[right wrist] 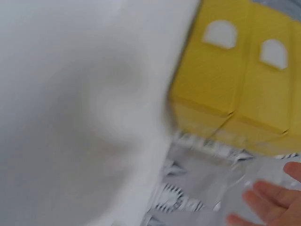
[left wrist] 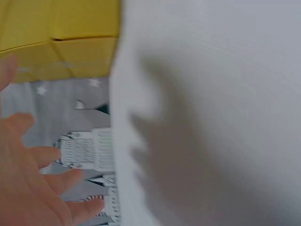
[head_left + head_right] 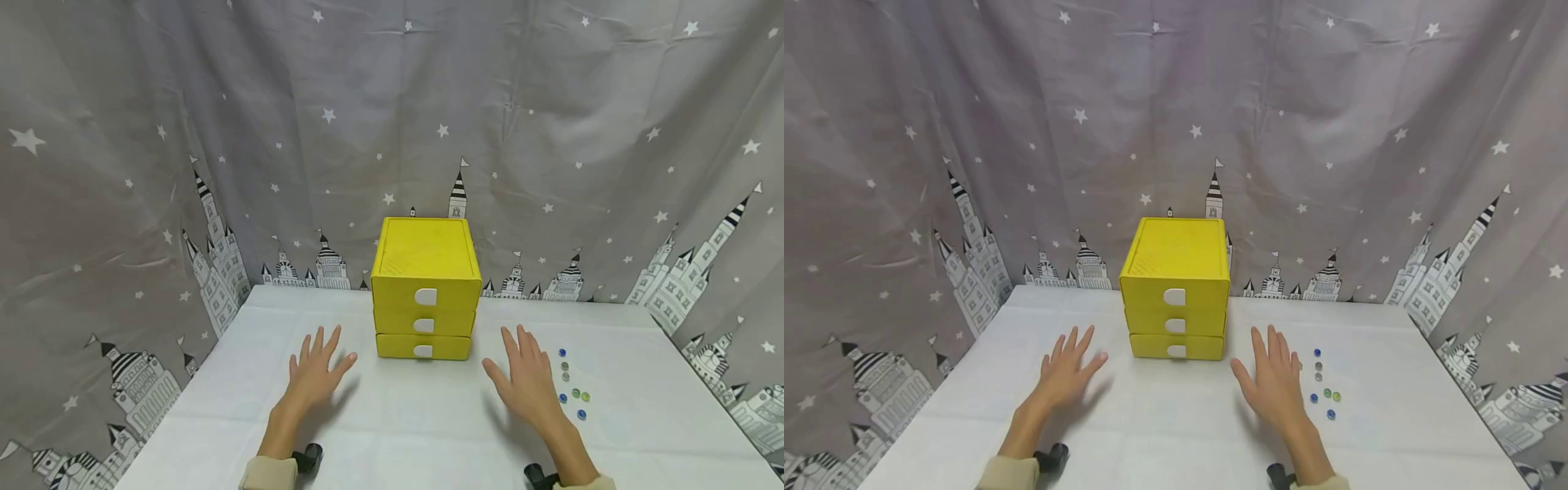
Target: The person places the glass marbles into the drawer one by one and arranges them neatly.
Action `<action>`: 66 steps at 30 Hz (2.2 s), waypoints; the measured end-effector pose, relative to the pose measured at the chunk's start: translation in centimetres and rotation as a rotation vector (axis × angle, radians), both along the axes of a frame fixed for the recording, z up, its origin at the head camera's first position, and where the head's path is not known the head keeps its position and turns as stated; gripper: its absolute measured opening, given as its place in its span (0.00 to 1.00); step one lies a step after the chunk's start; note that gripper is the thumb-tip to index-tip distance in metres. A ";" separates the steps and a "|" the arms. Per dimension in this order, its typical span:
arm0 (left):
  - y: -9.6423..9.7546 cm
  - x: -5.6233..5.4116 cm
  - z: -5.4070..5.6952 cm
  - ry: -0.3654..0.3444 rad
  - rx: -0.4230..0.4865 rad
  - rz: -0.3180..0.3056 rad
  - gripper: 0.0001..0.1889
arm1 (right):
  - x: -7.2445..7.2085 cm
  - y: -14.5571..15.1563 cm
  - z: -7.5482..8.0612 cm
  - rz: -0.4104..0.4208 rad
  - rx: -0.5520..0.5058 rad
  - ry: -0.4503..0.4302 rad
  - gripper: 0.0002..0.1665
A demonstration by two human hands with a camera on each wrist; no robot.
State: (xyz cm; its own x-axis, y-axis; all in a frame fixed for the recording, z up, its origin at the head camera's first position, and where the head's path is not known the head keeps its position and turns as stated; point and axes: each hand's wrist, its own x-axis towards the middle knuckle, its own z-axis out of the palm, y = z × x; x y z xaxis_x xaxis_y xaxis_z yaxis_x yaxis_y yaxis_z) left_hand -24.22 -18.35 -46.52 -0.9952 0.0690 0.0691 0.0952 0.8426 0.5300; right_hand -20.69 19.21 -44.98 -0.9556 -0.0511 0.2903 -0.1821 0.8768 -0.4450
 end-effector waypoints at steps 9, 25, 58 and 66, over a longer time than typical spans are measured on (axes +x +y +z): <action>1.7 -2.9 5.8 0.065 0.614 -0.015 0.40 | -0.5 -4.0 4.4 0.175 -0.572 -0.043 0.31; 4.3 -9.5 10.8 -0.155 1.077 -0.239 0.35 | -3.7 -8.2 6.8 0.463 -1.210 -0.392 0.34; 5.1 -11.0 11.0 -0.246 0.941 -0.308 0.38 | -5.2 -8.2 7.3 0.468 -1.091 -0.406 0.28; 5.2 -10.7 11.1 -0.244 0.930 -0.290 0.38 | -4.8 -7.9 7.5 0.453 -1.058 -0.438 0.28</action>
State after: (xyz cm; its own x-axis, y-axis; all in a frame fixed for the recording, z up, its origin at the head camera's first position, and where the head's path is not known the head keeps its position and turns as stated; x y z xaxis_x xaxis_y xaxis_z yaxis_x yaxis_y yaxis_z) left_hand -34.90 -13.14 -35.43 -0.9427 0.3332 0.0149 0.0317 0.0451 0.9985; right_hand -25.45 11.34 -37.43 -0.9400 -0.3374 0.0499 -0.0327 -0.0565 -0.9979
